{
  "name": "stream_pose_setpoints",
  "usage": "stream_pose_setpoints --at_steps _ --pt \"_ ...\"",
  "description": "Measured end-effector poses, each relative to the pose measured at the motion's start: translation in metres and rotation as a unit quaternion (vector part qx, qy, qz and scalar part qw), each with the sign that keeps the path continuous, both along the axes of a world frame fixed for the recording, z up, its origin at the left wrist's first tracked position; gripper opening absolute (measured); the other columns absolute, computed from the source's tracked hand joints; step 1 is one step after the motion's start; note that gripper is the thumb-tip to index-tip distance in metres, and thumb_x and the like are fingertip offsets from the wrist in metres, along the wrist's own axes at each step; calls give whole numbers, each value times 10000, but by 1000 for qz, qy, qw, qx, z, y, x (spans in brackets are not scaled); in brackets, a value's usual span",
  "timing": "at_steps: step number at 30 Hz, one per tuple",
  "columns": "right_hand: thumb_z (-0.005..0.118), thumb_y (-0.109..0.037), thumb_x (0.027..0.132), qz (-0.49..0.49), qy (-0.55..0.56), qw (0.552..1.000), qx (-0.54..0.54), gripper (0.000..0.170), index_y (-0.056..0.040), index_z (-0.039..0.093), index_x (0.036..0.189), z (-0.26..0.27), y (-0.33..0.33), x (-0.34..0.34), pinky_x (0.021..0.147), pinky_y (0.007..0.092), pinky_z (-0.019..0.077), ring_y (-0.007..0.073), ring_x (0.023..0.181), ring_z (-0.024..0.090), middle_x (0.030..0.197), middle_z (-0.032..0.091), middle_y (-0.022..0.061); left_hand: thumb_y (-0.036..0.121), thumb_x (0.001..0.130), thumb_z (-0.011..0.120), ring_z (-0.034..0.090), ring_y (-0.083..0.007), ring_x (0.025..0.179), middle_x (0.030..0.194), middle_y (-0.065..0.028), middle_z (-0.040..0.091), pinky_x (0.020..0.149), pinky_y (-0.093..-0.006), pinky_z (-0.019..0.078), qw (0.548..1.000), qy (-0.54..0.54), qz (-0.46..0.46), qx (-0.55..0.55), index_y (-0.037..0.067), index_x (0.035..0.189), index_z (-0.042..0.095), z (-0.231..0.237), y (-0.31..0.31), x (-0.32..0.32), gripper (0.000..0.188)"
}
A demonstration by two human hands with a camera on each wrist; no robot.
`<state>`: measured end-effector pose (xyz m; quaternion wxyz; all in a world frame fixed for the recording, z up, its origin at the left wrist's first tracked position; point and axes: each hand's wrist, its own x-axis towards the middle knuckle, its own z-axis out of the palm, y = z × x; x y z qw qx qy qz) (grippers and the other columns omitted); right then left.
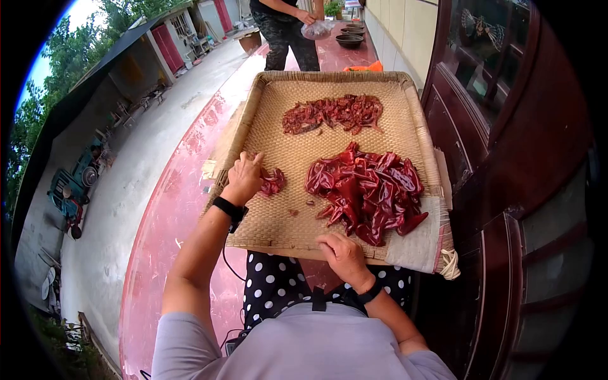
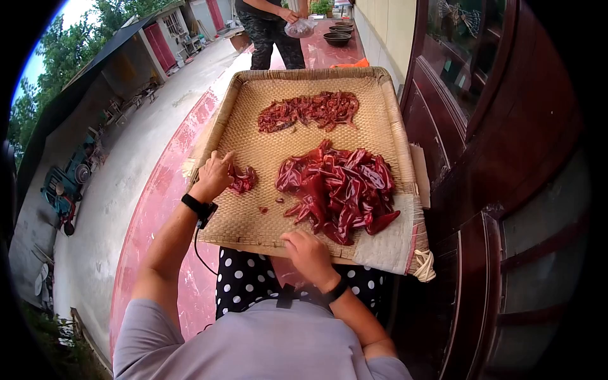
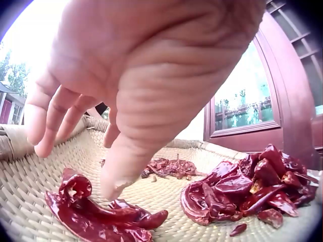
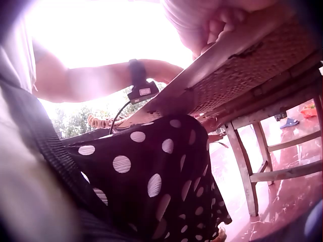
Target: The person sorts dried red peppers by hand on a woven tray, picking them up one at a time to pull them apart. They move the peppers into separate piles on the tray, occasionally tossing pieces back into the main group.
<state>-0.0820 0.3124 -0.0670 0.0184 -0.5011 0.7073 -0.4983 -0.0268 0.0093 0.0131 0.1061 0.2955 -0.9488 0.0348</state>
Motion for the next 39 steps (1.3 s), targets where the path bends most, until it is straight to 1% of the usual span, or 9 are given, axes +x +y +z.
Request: stream_pose_setpoints --at_steps 5,7,12,15,16,27,31,36,39 --pt "630 -78 890 -2 -3 1000 -3 126 -93 691 1000 0 -2 0 727 407 535 319 853 664 927 683 103 256 854 720 675 -379 935 949 -210 697 794 -452 540 958 -6 -172 230 91 1182 672 -11 10 -32 370" --pt "633 -77 889 -2 -4 1000 5 128 -91 695 1000 -1 -3 0 733 408 536 321 855 664 927 684 105 225 836 756 665 -376 975 1022 -217 696 828 -441 537 954 27 -223 198 55 1195 651 -31 23 -51 411" --pt "635 -75 883 -6 4 1000 7 136 -83 700 1002 -2 -2 1 755 413 535 329 868 663 931 687 113 196 843 758 607 -425 1054 1207 -222 571 895 -478 515 919 53 -317 229 232 1467 479 -50 48 -76 685" --pt "637 -73 879 -6 -3 1000 14 144 -83 701 1007 0 -2 1 759 413 534 330 876 662 936 688 114 220 840 761 603 -385 1063 1139 -198 590 866 -463 514 951 7 -239 196 257 1297 613 -59 59 -89 482" --pt "634 -68 876 -3 -3 1000 11 151 -85 702 1010 -2 -2 0 751 414 532 329 872 661 938 689 112 114 766 704 599 -439 1075 1195 -239 555 893 -485 518 942 15 -267 202 178 1311 582 -59 58 -89 563" --pt "664 -28 863 -6 21 1000 -17 123 -79 695 971 -1 -3 -1 699 382 536 313 812 669 880 675 105 61 785 705 613 -430 943 1091 -222 519 801 -494 516 960 75 -164 212 150 1109 620 -14 23 -53 347" --pt "665 -18 847 -11 17 1000 -3 157 -86 696 986 1 -2 0 695 376 535 308 806 668 880 671 100 156 762 791 656 -287 713 691 -121 671 670 -450 527 973 87 -205 54 90 1008 711 -5 -4 -36 267" --pt "638 -68 872 -6 14 1000 20 146 -98 687 1006 1 -1 -1 721 394 539 310 850 666 924 676 90 111 846 637 577 -386 1016 1070 -185 556 775 -490 497 997 -70 -21 31 118 1037 639 4 -6 -18 192" --pt "641 -64 868 -7 15 1000 16 147 -96 687 1004 1 -2 0 723 393 538 309 853 666 926 677 90 91 839 614 561 -376 1038 1033 -177 546 781 -490 488 996 11 -56 -72 108 1001 630 -5 -10 -16 163"
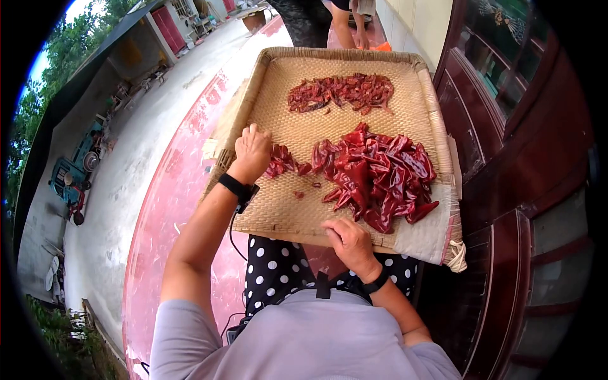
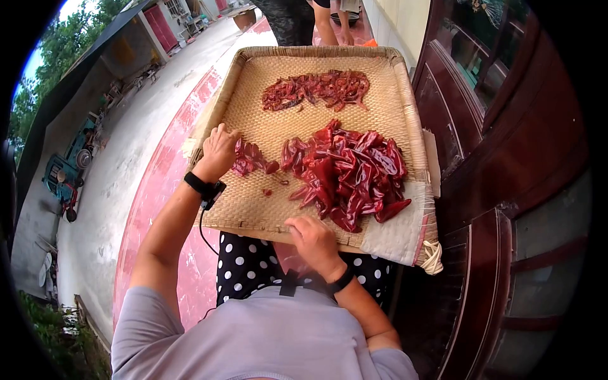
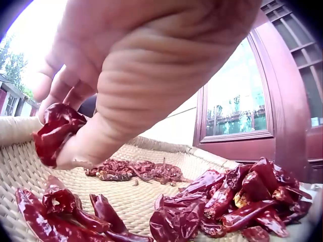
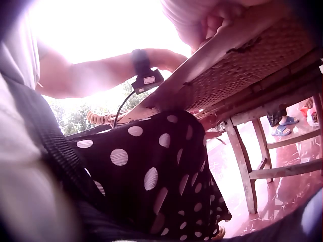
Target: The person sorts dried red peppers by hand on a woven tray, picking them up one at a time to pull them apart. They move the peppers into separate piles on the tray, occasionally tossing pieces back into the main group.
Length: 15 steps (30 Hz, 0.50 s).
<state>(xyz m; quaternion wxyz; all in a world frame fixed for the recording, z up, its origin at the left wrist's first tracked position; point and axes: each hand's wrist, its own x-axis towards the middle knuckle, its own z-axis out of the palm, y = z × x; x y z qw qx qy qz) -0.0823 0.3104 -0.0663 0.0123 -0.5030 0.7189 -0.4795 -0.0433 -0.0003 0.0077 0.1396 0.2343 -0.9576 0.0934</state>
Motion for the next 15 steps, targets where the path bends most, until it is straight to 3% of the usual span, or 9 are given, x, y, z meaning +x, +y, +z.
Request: stream_pose_setpoints --at_steps 1,4,8,10,11,14,15 --pt "643 -64 868 -1 -1 1000 -1 145 -95 688 1002 1 0 0 724 393 538 308 854 665 927 678 90 83 808 623 544 -370 1041 1042 -176 553 824 -457 485 999 -8 -5 -49 120 1042 655 0 1 -5 239" --pt "645 -63 870 -3 0 1000 -3 136 -91 690 995 1 -1 0 724 393 538 309 851 666 926 679 92 149 879 633 560 -341 1079 1124 -183 586 885 -431 479 996 -15 -87 24 149 1157 652 -1 19 -24 279" --pt "645 -68 877 -8 2 1000 10 123 -87 692 990 1 -1 1 722 392 539 313 842 667 920 680 96 285 962 618 593 -255 1095 1173 -156 618 959 -377 466 963 -70 -202 166 219 1492 457 -5 50 -38 558" --pt "645 -71 881 -8 1 1000 2 123 -85 692 993 -1 -1 1 722 391 540 314 839 667 917 680 98 199 895 659 589 -312 1129 1146 -192 598 972 -418 471 968 -96 -175 153 228 1503 434 -12 61 -56 649" --pt "645 -73 883 -8 1 1000 -1 122 -84 692 995 -1 -1 1 721 391 540 314 837 668 916 680 99 127 802 693 580 -358 1143 1141 -213 579 960 -471 478 952 -69 -162 249 215 1469 459 -30 59 -68 712" --pt "682 -8 838 -10 5 1000 -19 161 -79 695 981 1 -1 2 696 384 538 313 796 663 862 663 108 107 760 712 584 -384 1119 1194 -215 557 915 -481 501 959 -69 -149 230 173 1401 497 -51 57 -80 680" --pt "679 -10 840 -9 8 1000 -18 159 -80 697 982 -1 -1 1 696 384 538 311 796 664 864 664 106 109 745 718 629 -372 1024 1115 -198 622 842 -449 521 967 -41 -135 214 132 1289 554 -55 58 -83 569"
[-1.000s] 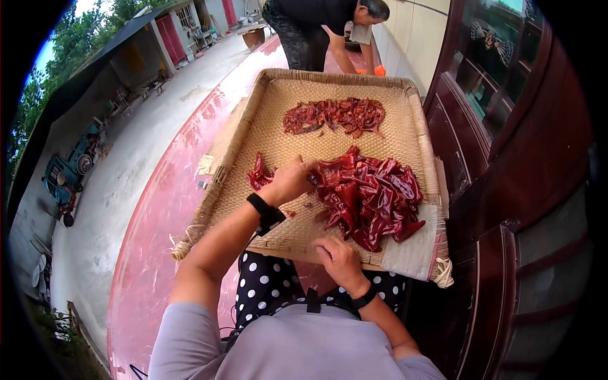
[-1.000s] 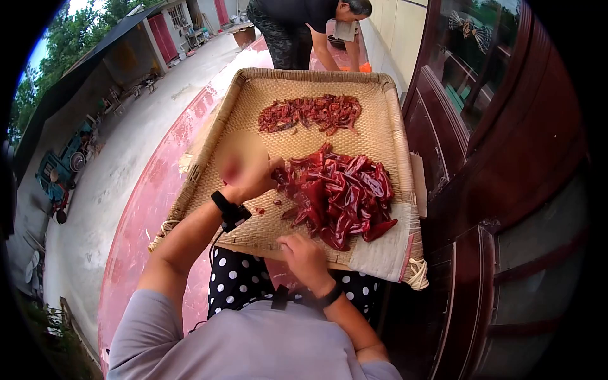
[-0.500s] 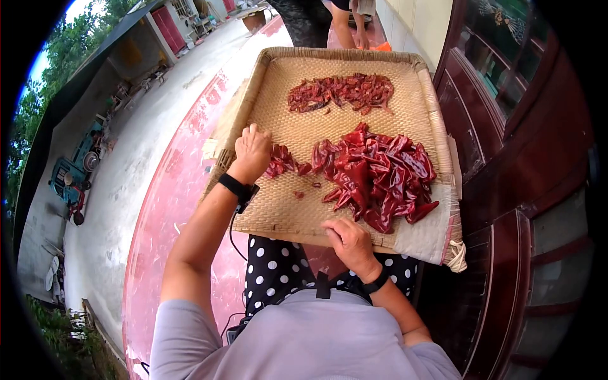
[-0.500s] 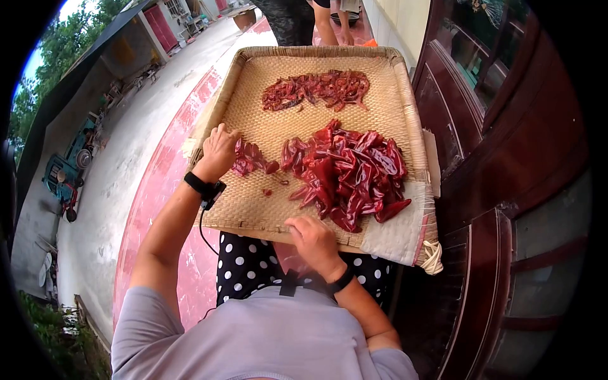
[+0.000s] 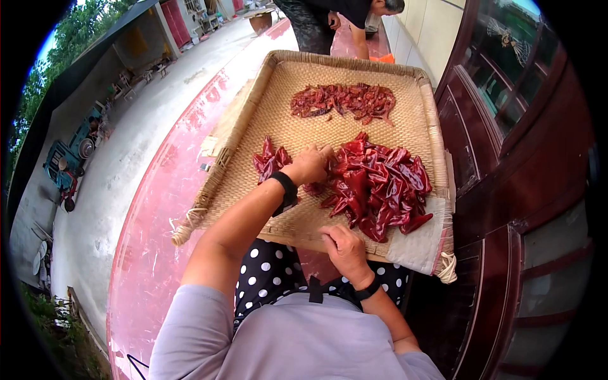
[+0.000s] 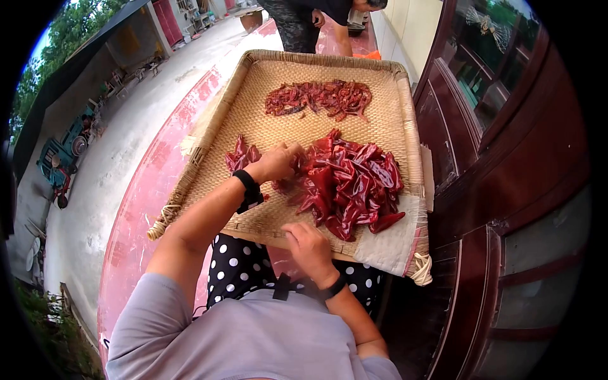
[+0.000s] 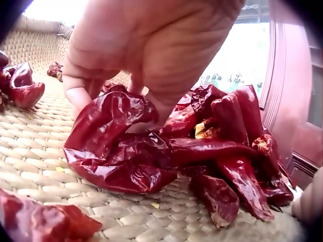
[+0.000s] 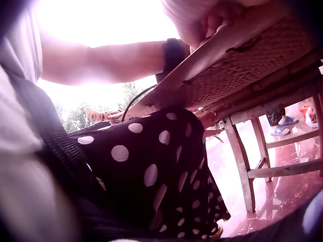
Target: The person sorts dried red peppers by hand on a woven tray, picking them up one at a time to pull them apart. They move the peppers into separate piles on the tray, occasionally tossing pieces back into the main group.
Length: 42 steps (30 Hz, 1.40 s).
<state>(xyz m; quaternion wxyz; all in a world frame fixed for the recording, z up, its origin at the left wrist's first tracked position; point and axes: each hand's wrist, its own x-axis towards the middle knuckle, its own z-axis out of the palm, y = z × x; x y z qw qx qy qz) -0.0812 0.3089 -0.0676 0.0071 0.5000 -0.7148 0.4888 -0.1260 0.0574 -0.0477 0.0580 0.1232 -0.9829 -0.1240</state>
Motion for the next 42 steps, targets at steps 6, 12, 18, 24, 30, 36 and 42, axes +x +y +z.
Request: stream_pose_setpoints --at_steps 6,12,18,24,30,36,42 --pt "649 -70 877 3 -4 1000 14 143 -97 703 1007 0 1 1 724 390 544 312 841 672 923 687 97 184 823 636 633 -309 627 679 -94 643 568 -462 444 998 52 -2 -27 165 947 665 25 -10 22 129" --pt "653 -67 873 5 -5 1000 14 148 -100 702 1009 -1 1 0 724 387 545 310 843 672 929 689 97 201 817 702 600 -229 927 1018 -133 640 755 -372 470 989 -1 91 -118 91 973 694 9 -39 39 191" --pt "651 -65 880 -6 -3 1000 16 117 -91 700 982 -1 -1 1 701 392 545 317 814 676 909 691 104 213 702 788 513 -341 1101 1091 -154 600 892 -459 428 974 55 66 -211 84 1052 662 41 -26 45 394" --pt "649 -76 875 -3 1 1000 29 124 -90 702 986 -5 -2 0 713 407 541 331 825 674 913 693 111 88 837 635 512 -431 1211 1299 -216 501 987 -501 489 999 32 -43 10 165 1421 513 2 -6 8 602" --pt "674 -41 869 1 7 1000 9 115 -80 694 976 -3 -1 1 693 385 531 315 802 666 869 666 114 141 801 672 614 -409 977 1030 -214 621 837 -469 508 999 26 -29 -16 23 845 643 -40 -29 -16 129" --pt "641 -67 883 -1 -7 1000 19 133 -85 699 1001 3 0 3 737 400 538 324 854 668 928 692 109 -42 728 567 606 -423 926 909 -215 600 791 -493 493 995 87 -50 21 30 881 589 -3 -49 27 171" --pt "648 -64 878 -5 3 1000 25 134 -86 695 1001 1 0 2 728 396 541 316 849 672 933 695 100 113 804 634 586 -343 982 946 -124 655 750 -423 513 978 82 57 -186 97 866 669 40 -57 78 73"
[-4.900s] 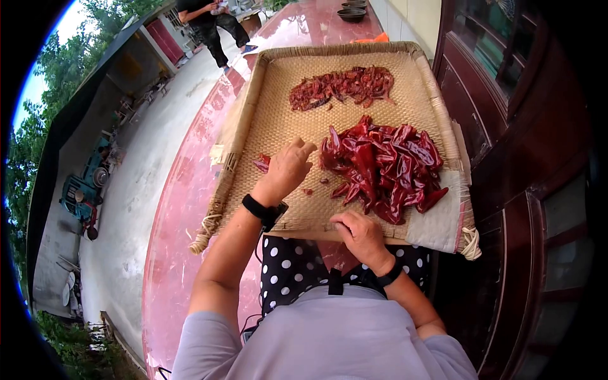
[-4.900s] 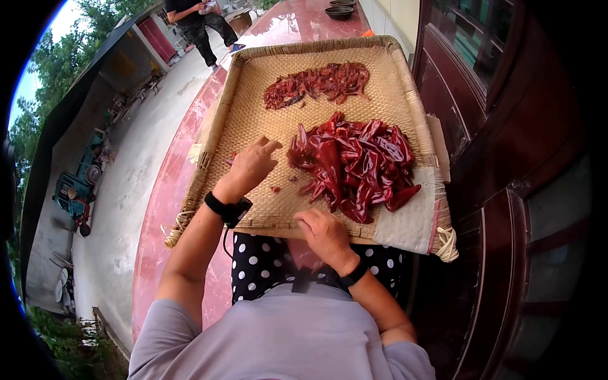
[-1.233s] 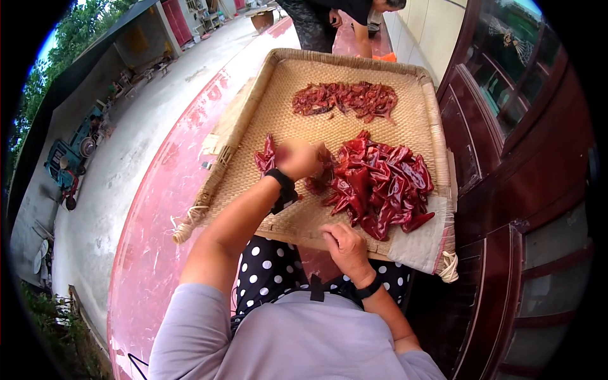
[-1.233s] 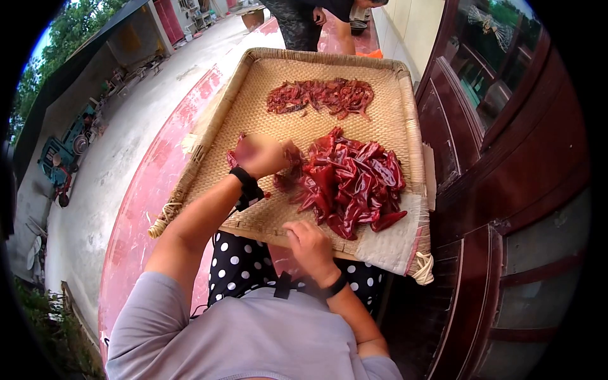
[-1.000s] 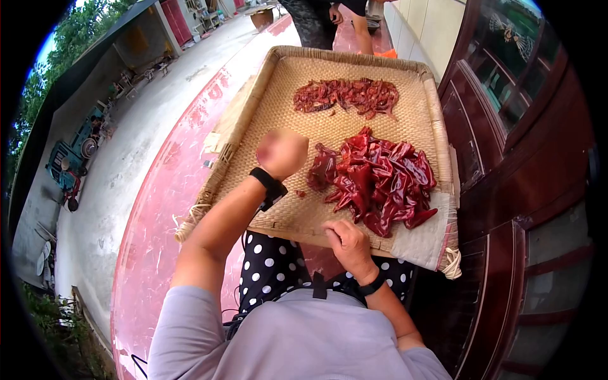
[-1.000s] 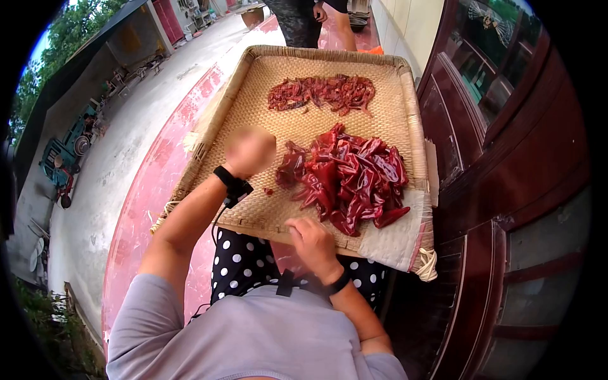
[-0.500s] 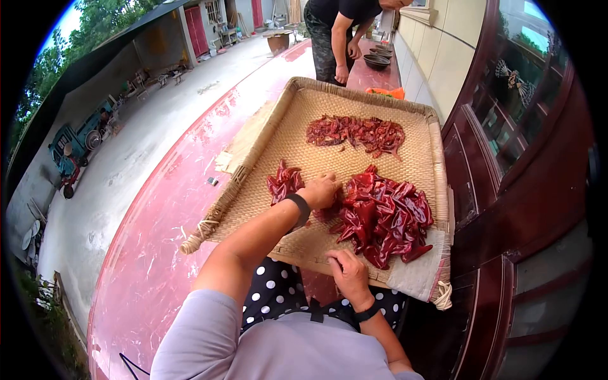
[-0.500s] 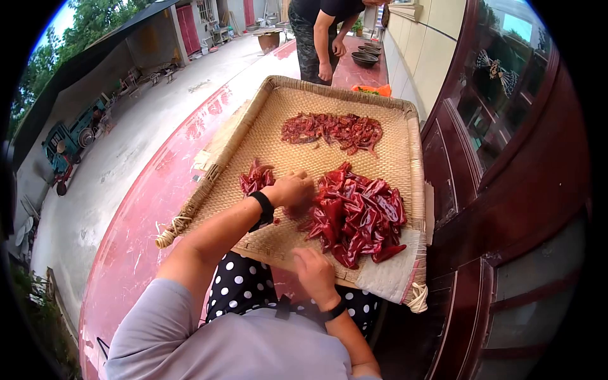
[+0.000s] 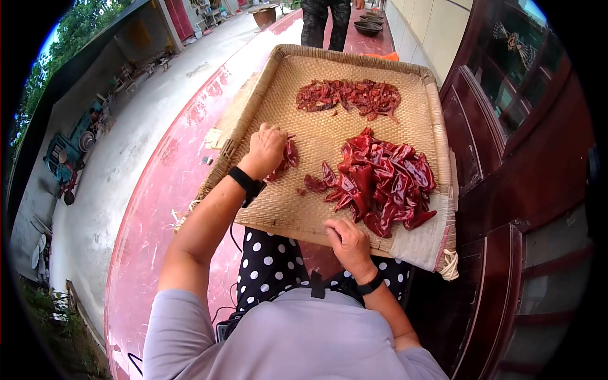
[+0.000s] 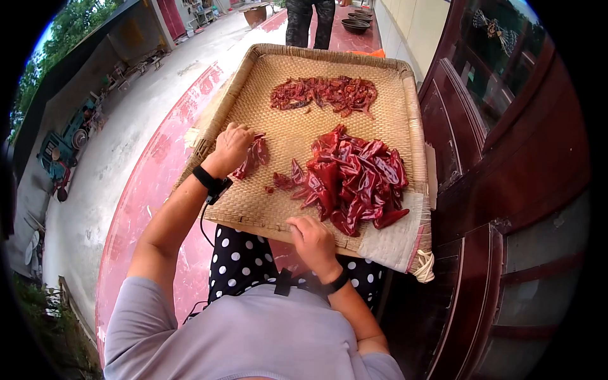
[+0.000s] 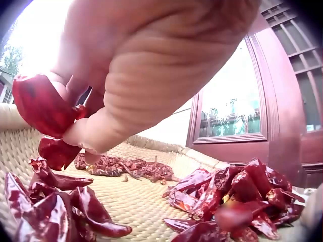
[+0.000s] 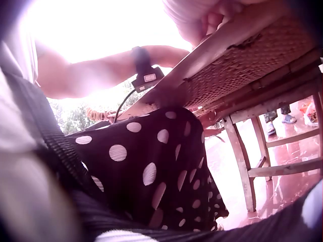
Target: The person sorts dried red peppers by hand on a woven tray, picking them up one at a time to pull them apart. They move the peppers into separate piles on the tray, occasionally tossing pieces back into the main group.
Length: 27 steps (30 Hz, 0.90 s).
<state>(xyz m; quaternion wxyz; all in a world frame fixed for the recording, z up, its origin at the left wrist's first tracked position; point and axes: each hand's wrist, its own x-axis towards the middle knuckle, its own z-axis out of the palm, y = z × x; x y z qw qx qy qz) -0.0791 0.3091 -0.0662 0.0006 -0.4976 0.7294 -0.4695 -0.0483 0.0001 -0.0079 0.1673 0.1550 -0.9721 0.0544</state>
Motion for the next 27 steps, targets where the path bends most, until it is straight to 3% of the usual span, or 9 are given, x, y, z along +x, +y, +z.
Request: stream_pose_setpoints --at_steps 2,5,6,7,9,15,20,23,27 --pt "650 -65 875 2 5 1000 -5 133 -88 694 998 -1 -1 -1 724 396 541 316 842 671 935 694 98 120 781 665 564 -351 1026 974 -124 667 805 -451 497 996 -80 27 -18 92 871 679 10 1 6 95" --pt "651 -66 875 -1 7 1000 -8 129 -87 693 995 -1 -2 -1 723 399 541 318 836 670 929 692 98 91 795 642 567 -333 1027 933 -108 652 887 -411 462 993 -31 -88 75 79 1011 691 2 21 0 222" --pt "649 -65 876 1 7 1000 -8 128 -86 692 994 -1 -2 -1 723 400 541 319 836 669 926 690 99 111 803 673 563 -340 1038 1016 -126 651 915 -423 457 979 -46 -163 110 96 1083 690 -9 19 -8 281" --pt "648 -63 877 1 6 1000 -8 126 -85 691 994 -2 -2 -1 723 401 541 320 835 668 923 688 100 124 814 693 562 -358 1055 1078 -155 629 940 -453 458 966 -113 -155 173 97 1148 667 -5 36 -13 337" --pt "645 -59 878 4 6 1000 -9 126 -82 689 993 -3 -1 -1 723 403 540 321 834 667 917 685 101 120 795 724 563 -369 1066 1100 -169 605 941 -460 471 928 -123 -207 284 104 1204 643 -16 57 -21 417" --pt "642 -49 872 7 11 1000 -18 129 -77 684 991 -4 -1 -1 717 406 536 326 828 663 906 678 109 117 765 748 573 -371 1052 1087 -174 577 898 -427 499 953 -65 -197 221 110 1186 634 -40 76 -32 436" --pt "640 -39 862 5 10 1000 -23 140 -75 681 991 -5 -1 -1 714 408 535 328 829 661 906 676 110 139 791 738 504 -351 1188 1135 -164 579 982 -440 469 955 -112 -98 254 143 1108 656 -30 83 -23 327" --pt "638 -28 852 3 8 1000 -25 157 -76 681 995 -4 -2 -1 719 407 537 331 837 662 913 677 110 173 802 733 506 -362 1187 1132 -172 580 1007 -464 458 960 -105 -99 238 156 1148 641 -37 80 -22 359" --pt "659 -36 866 -2 -10 1000 -23 155 -92 685 1008 -2 -1 1 721 398 528 334 841 660 910 671 120 191 835 699 573 -306 1070 1071 -96 580 942 -455 440 954 -105 -159 231 128 1031 589 -48 72 -27 234"
